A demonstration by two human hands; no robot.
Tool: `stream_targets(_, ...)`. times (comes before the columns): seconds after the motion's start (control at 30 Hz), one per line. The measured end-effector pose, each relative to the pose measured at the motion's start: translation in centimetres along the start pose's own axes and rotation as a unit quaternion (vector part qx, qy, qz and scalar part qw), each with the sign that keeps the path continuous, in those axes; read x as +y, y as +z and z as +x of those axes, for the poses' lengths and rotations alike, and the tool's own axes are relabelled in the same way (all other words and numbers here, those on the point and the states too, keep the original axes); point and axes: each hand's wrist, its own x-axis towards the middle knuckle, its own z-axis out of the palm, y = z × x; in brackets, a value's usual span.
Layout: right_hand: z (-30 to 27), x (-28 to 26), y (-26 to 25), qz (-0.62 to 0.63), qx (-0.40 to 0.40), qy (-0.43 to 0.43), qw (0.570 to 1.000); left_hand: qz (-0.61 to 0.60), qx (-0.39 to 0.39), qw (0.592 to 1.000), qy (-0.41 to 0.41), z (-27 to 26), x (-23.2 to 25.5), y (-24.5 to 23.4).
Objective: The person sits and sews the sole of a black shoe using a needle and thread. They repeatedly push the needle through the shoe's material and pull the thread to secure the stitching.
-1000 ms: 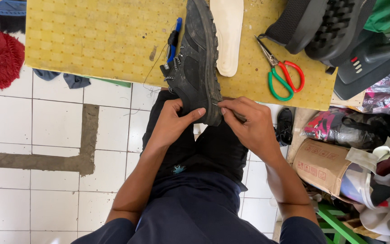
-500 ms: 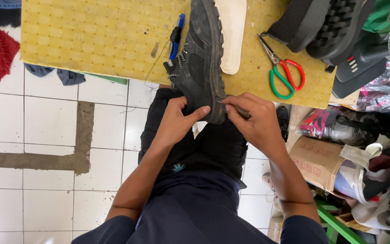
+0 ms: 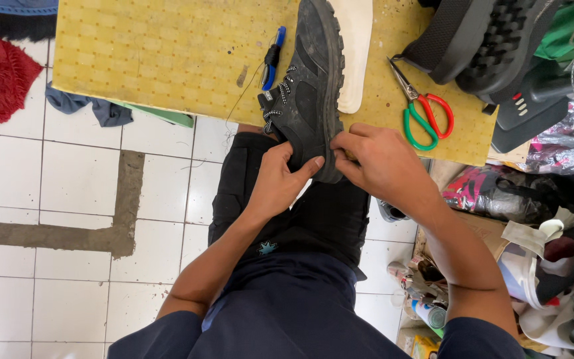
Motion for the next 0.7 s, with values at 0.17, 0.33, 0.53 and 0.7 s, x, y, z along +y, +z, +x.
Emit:
stream_targets(0.17,0.6,0.5,1.0,-0.032,-0.014,0.009,0.999,0.019,0.002,1.000,0.010,-0.1,-1.3,-0.3)
stream_targets(0.33,0.7,0.6,2.1,-0.063,-0.018,0.012,0.998,0.036,0.008,0.999,0.012,-0.3,-1.3,-0.1)
stream_targets(0.53,1.2,0.4,2.3,-0.024,-0.005,0.025,0.999,0.049,0.017,0.998,0.046,-0.1,0.1,0.6)
stream_targets(0.7,1.5,0.8,3.2,-0.058,0.024,0.021,0.998,0.040,0.006,0.997,0.071,0.3,-0.8,0.7)
